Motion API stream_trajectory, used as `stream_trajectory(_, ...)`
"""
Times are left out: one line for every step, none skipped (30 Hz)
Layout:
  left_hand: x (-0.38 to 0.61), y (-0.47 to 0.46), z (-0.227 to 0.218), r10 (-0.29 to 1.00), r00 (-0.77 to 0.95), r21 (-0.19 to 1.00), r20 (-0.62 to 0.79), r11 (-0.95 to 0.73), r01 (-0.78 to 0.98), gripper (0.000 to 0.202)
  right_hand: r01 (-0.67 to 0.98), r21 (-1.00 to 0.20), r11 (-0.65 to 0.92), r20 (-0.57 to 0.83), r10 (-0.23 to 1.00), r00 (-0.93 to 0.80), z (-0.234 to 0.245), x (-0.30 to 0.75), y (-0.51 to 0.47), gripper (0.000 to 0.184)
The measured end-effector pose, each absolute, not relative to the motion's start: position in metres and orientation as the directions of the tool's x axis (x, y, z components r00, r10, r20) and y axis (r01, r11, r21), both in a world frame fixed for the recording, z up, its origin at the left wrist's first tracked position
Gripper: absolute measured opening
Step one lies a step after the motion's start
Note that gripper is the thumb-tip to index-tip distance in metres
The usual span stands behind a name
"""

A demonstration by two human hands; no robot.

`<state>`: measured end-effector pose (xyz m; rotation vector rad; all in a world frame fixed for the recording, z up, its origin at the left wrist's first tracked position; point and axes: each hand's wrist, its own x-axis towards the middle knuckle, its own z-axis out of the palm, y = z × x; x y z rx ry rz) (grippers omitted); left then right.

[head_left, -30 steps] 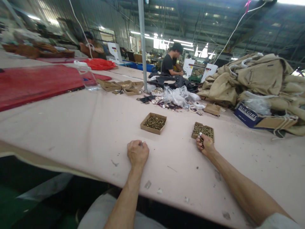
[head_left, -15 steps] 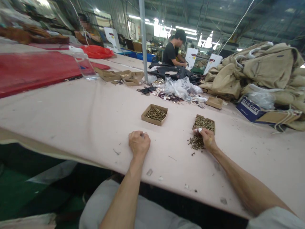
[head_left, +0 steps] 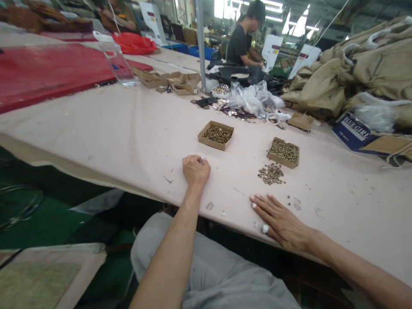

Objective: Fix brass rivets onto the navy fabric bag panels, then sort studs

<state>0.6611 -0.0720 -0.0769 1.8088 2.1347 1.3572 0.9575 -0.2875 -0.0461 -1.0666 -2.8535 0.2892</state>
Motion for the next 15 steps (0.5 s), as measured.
stream_trajectory(0.660,-0.071,-0.076,0.816,-0.328,0.622,0.476,-0.048,0.781,0.007,0.651,-0.193,0.734,0.018,0.666,-0.746,-0.046,0.964,-0.281,0.080)
stream_trajectory(0.660,-0.071,-0.076,0.819,-0.333,0.627,0.467,-0.042,0.778,0.007,0.668,-0.176,0.723,0.028,0.682,-0.731,-0.046,0.970,-0.275,0.079)
stream_trajectory(0.659,-0.071,-0.076,0.819,-0.340,0.634,0.462,-0.037,0.773,0.008,0.690,-0.154,0.707,0.038,0.702,-0.711,-0.047,0.977,-0.268,0.077)
stream_trajectory(0.658,-0.070,-0.077,0.820,-0.343,0.639,0.457,-0.035,0.768,0.008,0.712,-0.129,0.690,0.048,0.721,-0.691,-0.048,0.983,-0.262,0.075)
stream_trajectory(0.657,-0.070,-0.077,0.822,-0.344,0.644,0.453,-0.034,0.764,0.009,0.729,-0.104,0.676,0.059,0.736,-0.674,-0.049,0.989,-0.255,0.072)
stream_trajectory(0.657,-0.071,-0.077,0.825,-0.344,0.647,0.448,-0.034,0.762,0.009,0.742,-0.083,0.665,0.073,0.747,-0.661,-0.050,0.993,-0.247,0.070)
stream_trajectory(0.656,-0.071,-0.077,0.827,-0.345,0.650,0.444,-0.032,0.759,0.010,0.752,-0.066,0.656,0.089,0.755,-0.650,-0.052,0.997,-0.239,0.069)
stream_trajectory(0.656,-0.071,-0.077,0.829,-0.347,0.654,0.438,-0.029,0.756,0.011,0.763,-0.053,0.644,0.109,0.763,-0.637,-0.054,1.000,-0.231,0.067)
stream_trajectory(0.655,-0.071,-0.076,0.830,-0.351,0.657,0.432,-0.023,0.753,0.011,0.776,-0.042,0.629,0.131,0.774,-0.620,-0.056,1.003,-0.223,0.066)
stream_trajectory(0.655,-0.071,-0.075,0.831,-0.356,0.661,0.427,-0.018,0.750,0.012,0.792,-0.035,0.610,0.152,0.786,-0.599,-0.059,1.006,-0.216,0.066)
stream_trajectory(0.654,-0.071,-0.074,0.832,-0.359,0.663,0.423,-0.015,0.748,0.011,0.808,-0.031,0.589,0.173,0.799,-0.576,-0.061,1.010,-0.208,0.066)
stream_trajectory(0.654,-0.071,-0.072,0.835,-0.356,0.665,0.420,-0.015,0.747,0.011,0.821,-0.033,0.570,0.186,0.811,-0.555,-0.064,1.013,-0.201,0.066)
stream_trajectory(0.653,-0.071,-0.071,0.838,-0.353,0.665,0.416,-0.016,0.747,0.011,0.830,-0.038,0.557,0.191,0.819,-0.541,-0.067,1.016,-0.196,0.067)
stream_trajectory(0.652,-0.072,-0.070,0.840,-0.350,0.665,0.414,-0.017,0.747,0.012,0.833,-0.045,0.552,0.192,0.823,-0.535,-0.069,1.019,-0.191,0.067)
stream_trajectory(0.651,-0.072,-0.069,0.840,-0.349,0.664,0.416,-0.019,0.748,0.012,0.831,-0.048,0.553,0.190,0.822,-0.536,-0.071,1.022,-0.187,0.068)
